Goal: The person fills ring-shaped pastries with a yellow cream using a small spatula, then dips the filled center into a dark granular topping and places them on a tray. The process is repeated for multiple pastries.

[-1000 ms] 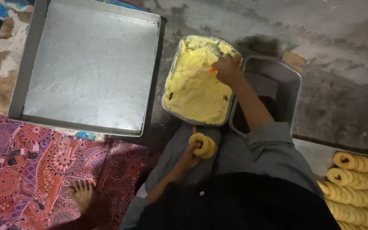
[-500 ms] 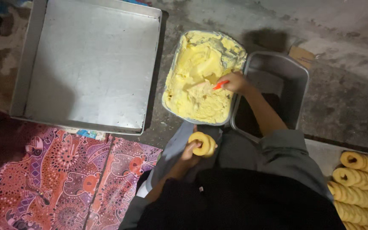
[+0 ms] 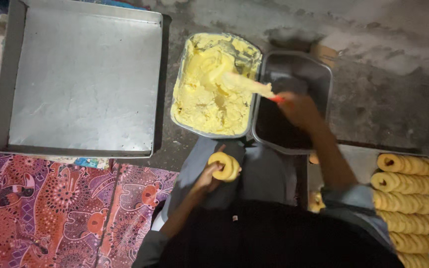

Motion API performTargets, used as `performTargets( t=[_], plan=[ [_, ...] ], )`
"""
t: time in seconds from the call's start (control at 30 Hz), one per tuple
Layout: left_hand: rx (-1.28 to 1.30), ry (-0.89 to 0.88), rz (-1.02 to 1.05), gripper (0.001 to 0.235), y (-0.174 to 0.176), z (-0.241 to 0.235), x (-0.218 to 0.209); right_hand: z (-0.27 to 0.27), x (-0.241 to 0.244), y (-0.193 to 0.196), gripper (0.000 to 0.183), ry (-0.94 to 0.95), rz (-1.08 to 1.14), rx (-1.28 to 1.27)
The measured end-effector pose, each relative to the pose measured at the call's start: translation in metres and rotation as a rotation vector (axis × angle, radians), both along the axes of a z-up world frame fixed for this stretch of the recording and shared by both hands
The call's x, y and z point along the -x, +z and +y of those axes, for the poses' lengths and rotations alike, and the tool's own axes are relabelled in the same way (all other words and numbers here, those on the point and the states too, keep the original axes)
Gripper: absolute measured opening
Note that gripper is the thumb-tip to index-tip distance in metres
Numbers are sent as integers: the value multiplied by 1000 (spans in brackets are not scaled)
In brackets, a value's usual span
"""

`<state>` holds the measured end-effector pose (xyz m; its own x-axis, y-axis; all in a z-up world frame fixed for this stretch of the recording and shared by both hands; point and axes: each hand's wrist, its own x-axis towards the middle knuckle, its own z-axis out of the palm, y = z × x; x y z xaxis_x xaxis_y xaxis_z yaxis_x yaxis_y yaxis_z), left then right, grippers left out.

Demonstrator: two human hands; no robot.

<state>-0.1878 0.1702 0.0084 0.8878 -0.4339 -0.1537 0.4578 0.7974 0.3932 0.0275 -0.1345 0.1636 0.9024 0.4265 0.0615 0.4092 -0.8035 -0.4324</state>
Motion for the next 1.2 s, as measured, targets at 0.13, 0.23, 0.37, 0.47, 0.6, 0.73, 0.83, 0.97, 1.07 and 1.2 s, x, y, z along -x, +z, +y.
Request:
performTargets(
  t=[0.13, 0.23, 0.37, 0.47, 0.6, 0.73, 0.83, 0.97, 1.07, 1.2],
  plan=[
    [19, -23, -20, 87, 1, -2, 11, 72, 75, -1, 34, -110, 164, 153],
    [46, -86, -60, 86, -2, 3, 31, 131, 140, -23, 50, -10, -74, -48],
    [77, -92, 61, 79, -3, 14, 59, 161, 176, -61, 53, -179, -408, 185],
    [37, 9, 25, 80, 1, 18, 64, 148, 163, -90, 61, -304, -288, 70],
    [49, 33, 17, 79, 8, 14, 58, 110, 145, -117, 47, -325, 237, -376],
    [45, 32, -18, 78, 4, 14, 53, 80, 151, -125, 29, -294, 131, -593],
    [11, 18, -86, 78, -6, 14, 56, 100, 163, -124, 34, -305, -80, -449],
    [-15, 53, 1, 72, -16, 13, 49, 181, 155, -110, 53, -445, 78, -310],
    [65, 83, 35, 66, -16, 9, 57, 204, 162, -91, 56, -360, 60, -67],
    [26, 61, -25, 63, -8, 15, 56, 175, 162, -74, 59, -290, -46, 22]
  ],
)
